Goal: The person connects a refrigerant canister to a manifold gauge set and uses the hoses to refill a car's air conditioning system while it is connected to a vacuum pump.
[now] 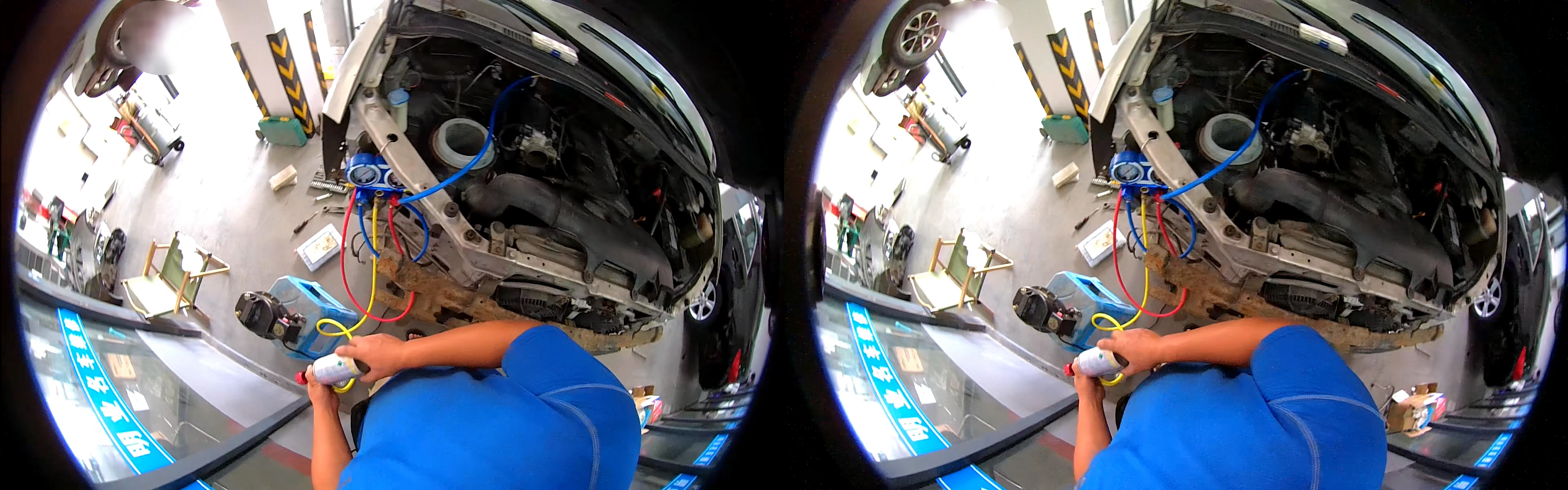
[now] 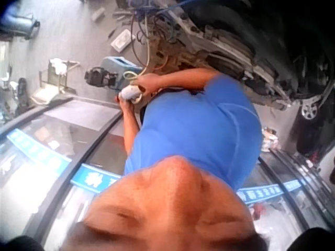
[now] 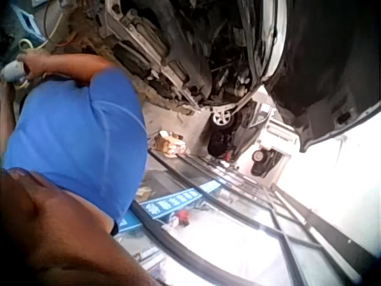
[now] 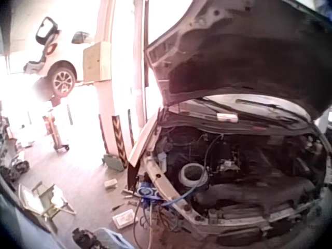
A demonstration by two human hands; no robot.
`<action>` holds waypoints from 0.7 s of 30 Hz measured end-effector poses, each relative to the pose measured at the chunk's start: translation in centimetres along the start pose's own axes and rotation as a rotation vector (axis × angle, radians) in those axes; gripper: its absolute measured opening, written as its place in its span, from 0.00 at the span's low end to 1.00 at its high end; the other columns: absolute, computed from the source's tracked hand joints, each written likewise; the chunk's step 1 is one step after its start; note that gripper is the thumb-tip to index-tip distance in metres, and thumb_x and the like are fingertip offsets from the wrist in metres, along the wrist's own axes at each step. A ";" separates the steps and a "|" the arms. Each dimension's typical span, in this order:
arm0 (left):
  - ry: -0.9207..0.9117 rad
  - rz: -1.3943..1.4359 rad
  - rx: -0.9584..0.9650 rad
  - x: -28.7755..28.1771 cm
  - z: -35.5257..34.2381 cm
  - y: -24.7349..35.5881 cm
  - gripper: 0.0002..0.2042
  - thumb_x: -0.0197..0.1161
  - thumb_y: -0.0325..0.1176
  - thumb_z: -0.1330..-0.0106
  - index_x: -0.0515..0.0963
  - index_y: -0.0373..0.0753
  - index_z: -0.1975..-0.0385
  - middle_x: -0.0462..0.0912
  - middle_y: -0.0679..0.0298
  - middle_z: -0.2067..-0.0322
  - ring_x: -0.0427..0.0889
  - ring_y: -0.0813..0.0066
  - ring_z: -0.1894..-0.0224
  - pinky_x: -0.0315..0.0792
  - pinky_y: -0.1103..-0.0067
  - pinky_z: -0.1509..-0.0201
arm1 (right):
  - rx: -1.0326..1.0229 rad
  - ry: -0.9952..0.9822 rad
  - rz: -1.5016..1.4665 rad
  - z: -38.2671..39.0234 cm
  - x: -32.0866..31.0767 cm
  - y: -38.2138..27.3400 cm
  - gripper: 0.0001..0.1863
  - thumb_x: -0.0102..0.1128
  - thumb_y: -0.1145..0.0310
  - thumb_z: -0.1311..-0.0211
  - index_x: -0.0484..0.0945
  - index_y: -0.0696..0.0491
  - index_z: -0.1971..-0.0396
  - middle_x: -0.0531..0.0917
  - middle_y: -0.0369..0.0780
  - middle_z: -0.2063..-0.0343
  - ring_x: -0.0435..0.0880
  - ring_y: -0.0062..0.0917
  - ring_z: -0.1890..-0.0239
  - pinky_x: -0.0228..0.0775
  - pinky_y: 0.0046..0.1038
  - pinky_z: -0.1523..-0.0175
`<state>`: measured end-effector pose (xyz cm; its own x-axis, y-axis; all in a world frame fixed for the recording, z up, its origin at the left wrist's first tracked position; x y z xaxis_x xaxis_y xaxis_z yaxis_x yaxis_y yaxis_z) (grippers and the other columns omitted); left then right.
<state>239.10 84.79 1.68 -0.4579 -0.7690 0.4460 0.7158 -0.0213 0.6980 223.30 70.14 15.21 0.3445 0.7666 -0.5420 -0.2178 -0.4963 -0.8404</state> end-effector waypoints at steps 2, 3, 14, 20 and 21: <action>0.025 0.008 0.006 -0.8 -0.1 -0.1 0.20 0.48 0.51 0.33 0.74 0.39 0.59 0.81 0.62 0.63 0.81 0.65 0.61 0.73 0.69 0.54 | 0.366 -0.142 -0.314 0.1 -0.2 -0.1 0.36 0.64 0.51 0.46 0.63 0.56 0.43 0.78 0.41 0.65 0.79 0.27 0.74 0.75 0.29 0.71; 0.024 -0.011 0.013 -1.6 -0.3 -0.2 0.20 0.48 0.51 0.33 0.74 0.39 0.60 0.81 0.62 0.64 0.81 0.65 0.61 0.73 0.69 0.54 | 0.542 -0.219 -0.471 0.1 -0.4 -0.9 0.35 0.63 0.50 0.45 0.64 0.56 0.44 0.78 0.41 0.65 0.79 0.27 0.75 0.74 0.29 0.71; 0.107 -0.158 0.107 0.0 -0.2 2.3 0.19 0.47 0.50 0.32 0.74 0.38 0.66 0.79 0.63 0.69 0.79 0.66 0.68 0.72 0.70 0.60 | -0.032 -0.196 -0.033 -0.8 -0.1 -0.1 0.41 0.69 0.52 0.52 0.62 0.49 0.39 0.74 0.44 0.51 0.75 0.27 0.49 0.74 0.33 0.56; -0.020 -1.012 0.304 9.2 3.2 7.4 0.19 0.51 0.42 0.33 0.71 0.32 0.79 0.73 0.55 0.81 0.71 0.70 0.78 0.63 0.67 0.73 | 0.414 -0.671 -0.651 1.1 -4.2 1.1 0.44 0.70 0.54 0.51 0.59 0.52 0.36 0.74 0.43 0.50 0.73 0.28 0.47 0.74 0.31 0.53; -0.193 -1.193 0.702 13.9 4.5 8.7 0.18 0.53 0.41 0.35 0.71 0.33 0.81 0.73 0.53 0.83 0.72 0.64 0.80 0.63 0.67 0.75 | 0.384 -0.704 -0.558 1.4 -5.3 0.4 0.43 0.71 0.55 0.51 0.59 0.54 0.37 0.75 0.43 0.50 0.73 0.28 0.47 0.74 0.30 0.52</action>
<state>236.61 76.82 16.45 -0.7020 -0.4134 -0.5799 -0.5367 -0.2281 0.8123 220.12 66.45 17.77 -0.1085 0.9810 0.1609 -0.5145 0.0831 -0.8534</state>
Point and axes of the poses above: each hand's wrist, its own z-axis away from the middle knuckle, its own x-axis out of the palm, y = z × x, the point moved 5 cm from there along -z, towards the middle knuckle
